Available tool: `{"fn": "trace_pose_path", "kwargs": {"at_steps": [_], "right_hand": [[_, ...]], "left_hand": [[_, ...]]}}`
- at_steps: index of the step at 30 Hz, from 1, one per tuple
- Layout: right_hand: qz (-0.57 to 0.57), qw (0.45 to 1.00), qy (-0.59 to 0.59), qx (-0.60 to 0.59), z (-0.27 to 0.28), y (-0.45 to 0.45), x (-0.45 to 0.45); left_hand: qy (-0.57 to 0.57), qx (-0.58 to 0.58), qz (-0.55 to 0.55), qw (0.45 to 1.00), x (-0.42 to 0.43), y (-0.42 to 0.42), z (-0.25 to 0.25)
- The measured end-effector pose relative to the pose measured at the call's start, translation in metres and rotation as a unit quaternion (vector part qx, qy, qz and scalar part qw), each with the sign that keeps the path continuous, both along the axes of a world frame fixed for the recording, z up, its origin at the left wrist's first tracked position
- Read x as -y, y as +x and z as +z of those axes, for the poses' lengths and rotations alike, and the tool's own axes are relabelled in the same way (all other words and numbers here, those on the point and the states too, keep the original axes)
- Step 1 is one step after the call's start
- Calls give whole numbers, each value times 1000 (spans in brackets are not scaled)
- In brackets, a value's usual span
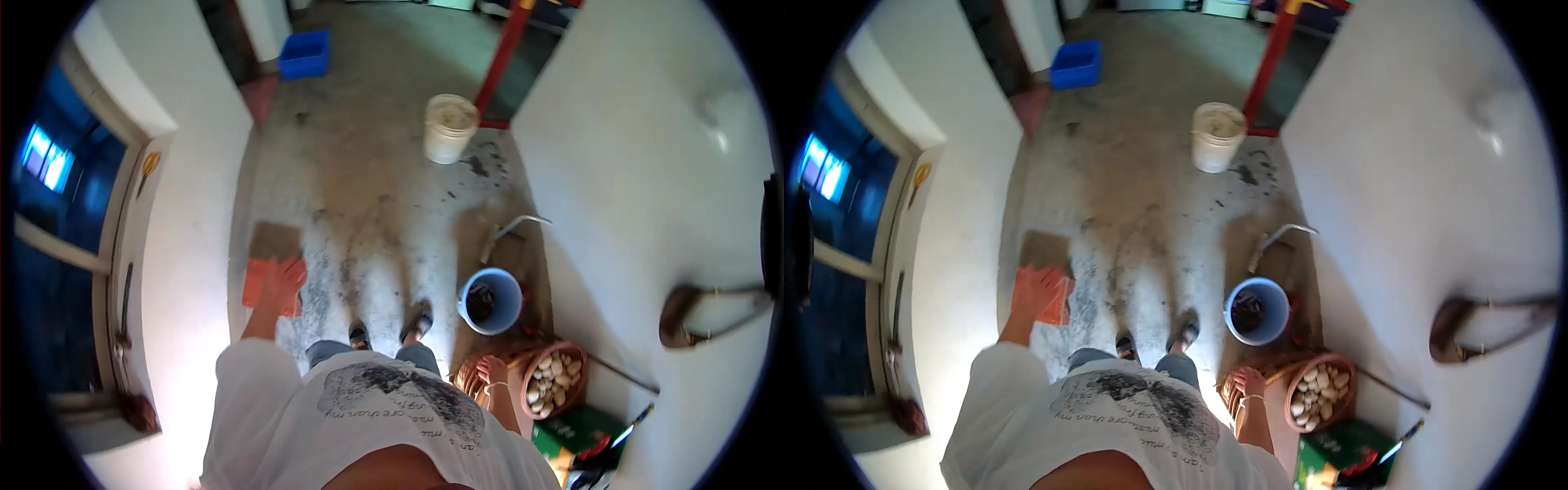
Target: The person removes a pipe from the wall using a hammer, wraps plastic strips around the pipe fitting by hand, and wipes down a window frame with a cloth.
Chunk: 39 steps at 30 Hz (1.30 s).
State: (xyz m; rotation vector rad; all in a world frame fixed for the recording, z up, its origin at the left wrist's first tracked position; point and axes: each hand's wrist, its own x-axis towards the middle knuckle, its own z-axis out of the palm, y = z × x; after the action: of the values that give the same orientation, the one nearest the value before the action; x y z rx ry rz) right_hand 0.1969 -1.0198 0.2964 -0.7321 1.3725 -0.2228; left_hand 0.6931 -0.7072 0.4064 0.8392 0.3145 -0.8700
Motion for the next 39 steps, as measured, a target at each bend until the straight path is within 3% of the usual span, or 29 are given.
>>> {"fn": "trace_pose_path", "kwargs": {"at_steps": [1, 3, 5, 6, 7, 11, 12, 13, 16, 19, 21, 24, 25, 27, 29, 33, 39], "right_hand": [[12, 980, 99, 174, -41, -25, 34], [18, 999, -31, 0, 21, 24, 56], [-7, 993, 77, 86, -7, 26, 127], [33, 999, -32, -9, 10, 53, 140], [37, 997, -60, -15, 4, 66, 163], [109, 986, -102, -68, 38, 147, 217], [144, 983, -89, -74, 31, 161, 229], [258, 964, -34, -51, 0, 166, 261], [318, 940, -101, -68, 8, 210, 246], [305, 938, -137, -90, 24, 258, 212], [347, 923, -143, -81, 28, 301, 194], [402, 900, -159, -61, 38, 361, 147], [416, 893, -165, -54, 42, 380, 128], [448, 876, -172, -39, 48, 415, 87], [479, 859, -179, -31, 56, 444, 42], [531, 828, -179, -26, 65, 480, -41], [547, 814, -196, -28, 78, 482, -82]], "left_hand": [[-35, -33, -19, 999, 39, 4, 23], [-125, 47, -84, 987, 88, 4, 61], [-162, 84, -77, 980, 120, 5, 94], [-203, 62, -78, 974, 129, 7, 107], [-246, 39, -78, 965, 137, 10, 116], [-245, 113, -9, 963, 120, 16, 130], [-164, 119, 12, 979, 106, 15, 124], [-84, 117, 34, 989, 91, 13, 116], [72, 38, 269, 960, 12, 4, 70], [207, -22, 473, 856, -99, -13, 30], [303, -25, 575, 759, -160, -39, 39], [417, -14, 645, 640, -282, -66, 27], [482, -35, 653, 583, -309, -74, 37], [673, -76, 568, 466, -372, -89, 38], [717, -75, 556, 414, -414, -99, 44], [763, -71, 518, 381, -481, -112, 63], [771, -124, 441, 442, -540, -101, 93]]}}
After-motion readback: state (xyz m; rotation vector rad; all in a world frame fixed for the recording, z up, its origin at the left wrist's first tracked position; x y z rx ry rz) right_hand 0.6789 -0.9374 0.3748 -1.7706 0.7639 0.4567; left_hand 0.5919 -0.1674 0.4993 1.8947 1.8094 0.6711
